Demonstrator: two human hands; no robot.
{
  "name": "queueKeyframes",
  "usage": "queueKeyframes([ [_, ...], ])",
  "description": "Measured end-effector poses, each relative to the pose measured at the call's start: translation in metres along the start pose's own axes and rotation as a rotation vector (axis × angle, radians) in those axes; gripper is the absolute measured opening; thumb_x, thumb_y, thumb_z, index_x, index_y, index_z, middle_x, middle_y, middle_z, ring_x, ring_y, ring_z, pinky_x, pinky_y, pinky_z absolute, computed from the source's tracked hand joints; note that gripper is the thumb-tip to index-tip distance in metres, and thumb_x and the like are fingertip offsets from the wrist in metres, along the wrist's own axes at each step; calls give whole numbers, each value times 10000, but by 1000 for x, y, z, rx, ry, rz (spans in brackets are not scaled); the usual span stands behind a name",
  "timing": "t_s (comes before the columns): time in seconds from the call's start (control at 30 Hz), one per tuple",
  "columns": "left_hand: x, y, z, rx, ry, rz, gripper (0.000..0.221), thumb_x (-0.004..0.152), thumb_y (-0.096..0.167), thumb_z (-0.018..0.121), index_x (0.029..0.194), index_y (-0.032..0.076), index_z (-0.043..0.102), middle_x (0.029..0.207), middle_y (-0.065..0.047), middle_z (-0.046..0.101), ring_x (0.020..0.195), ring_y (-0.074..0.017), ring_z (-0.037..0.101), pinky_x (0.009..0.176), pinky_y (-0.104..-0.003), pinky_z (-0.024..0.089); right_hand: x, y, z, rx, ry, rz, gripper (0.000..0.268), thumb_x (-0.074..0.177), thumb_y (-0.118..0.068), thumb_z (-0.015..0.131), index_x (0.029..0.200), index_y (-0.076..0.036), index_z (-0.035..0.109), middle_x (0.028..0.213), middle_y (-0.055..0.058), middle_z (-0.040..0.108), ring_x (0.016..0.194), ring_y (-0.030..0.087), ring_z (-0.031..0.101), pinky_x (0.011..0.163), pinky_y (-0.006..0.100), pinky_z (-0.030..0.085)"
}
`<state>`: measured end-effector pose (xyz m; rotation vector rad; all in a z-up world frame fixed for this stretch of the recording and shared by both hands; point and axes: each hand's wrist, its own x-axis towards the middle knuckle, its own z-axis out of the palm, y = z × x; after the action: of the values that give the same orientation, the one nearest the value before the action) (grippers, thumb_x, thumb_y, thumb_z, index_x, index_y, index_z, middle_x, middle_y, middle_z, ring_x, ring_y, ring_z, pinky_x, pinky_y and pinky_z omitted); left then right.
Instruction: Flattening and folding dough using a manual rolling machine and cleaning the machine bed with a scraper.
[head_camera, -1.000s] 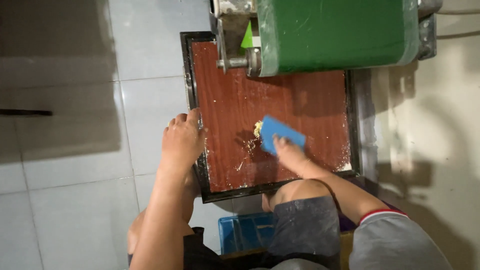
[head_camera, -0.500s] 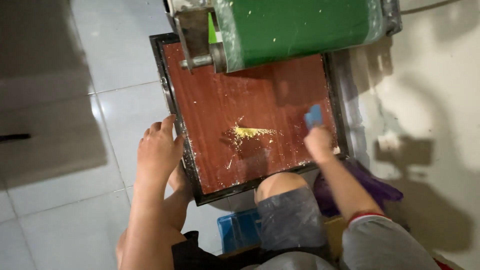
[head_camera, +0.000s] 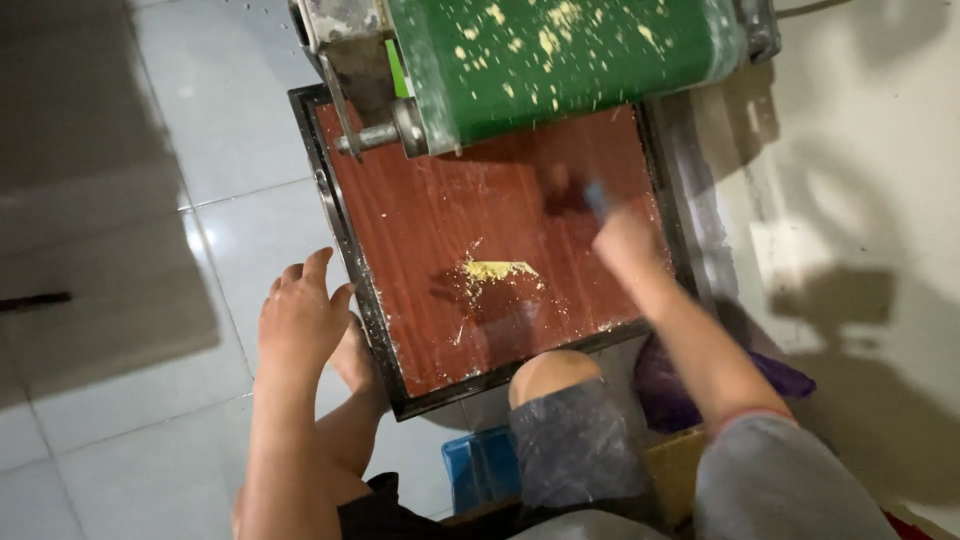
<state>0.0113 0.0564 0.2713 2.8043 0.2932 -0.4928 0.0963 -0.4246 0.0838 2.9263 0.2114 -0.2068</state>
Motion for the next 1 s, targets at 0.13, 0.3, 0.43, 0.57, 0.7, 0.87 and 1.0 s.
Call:
queueKeyframes([
  [0.13,-1,0,3,-12,-7,5,586,932,370,687,1455,146,544,1204,-229,653,1133,-458,658,930,-528,539,74,37,38,99,-50,211,367,838,-107,506,1114,31,706,923,247,715,863,439,743,699,504,600],
  [0.3,3,6,1,-4,-17,0,570,944,364,669,1458,153,539,1202,-210,656,1133,-435,661,930,-508,533,45,-81,-48,109,-201,251,380,820,-189,550,1120,-69,752,902,174,739,896,393,751,697,480,620],
  [0.43,3,10,1,14,-39,6,576,943,364,671,1461,151,535,1212,-207,657,1142,-426,660,932,-513,533,-31,-130,-7,147,-81,-306,422,787,-118,602,1191,-27,684,911,180,721,815,336,753,676,456,608],
  [0.57,3,11,-1,9,-41,2,584,939,360,677,1462,140,540,1215,-211,659,1139,-427,662,927,-524,536,-85,-124,-2,137,207,-748,623,761,-31,639,1379,-102,597,1002,187,679,896,345,748,709,408,630],
  [0.7,0,13,-11,-16,-69,-13,572,959,347,660,1470,123,534,1234,-229,646,1168,-444,647,949,-521,525,-88,-67,-43,227,233,-804,704,737,-50,678,1428,-117,559,1124,173,684,1040,336,729,838,392,613],
  [0.87,1,5,-5,-11,-77,-28,588,958,373,657,1485,152,520,1239,-213,643,1168,-437,645,960,-519,519,-71,42,51,-190,60,-229,205,752,-183,596,906,-106,708,757,58,584,657,259,703,562,388,574],
  [1.0,2,7,-5,-29,-63,-31,582,956,367,656,1481,155,518,1243,-214,642,1172,-439,640,964,-523,519,-13,81,93,222,40,307,217,788,-189,618,836,0,713,686,185,673,714,430,732,613,474,588],
])
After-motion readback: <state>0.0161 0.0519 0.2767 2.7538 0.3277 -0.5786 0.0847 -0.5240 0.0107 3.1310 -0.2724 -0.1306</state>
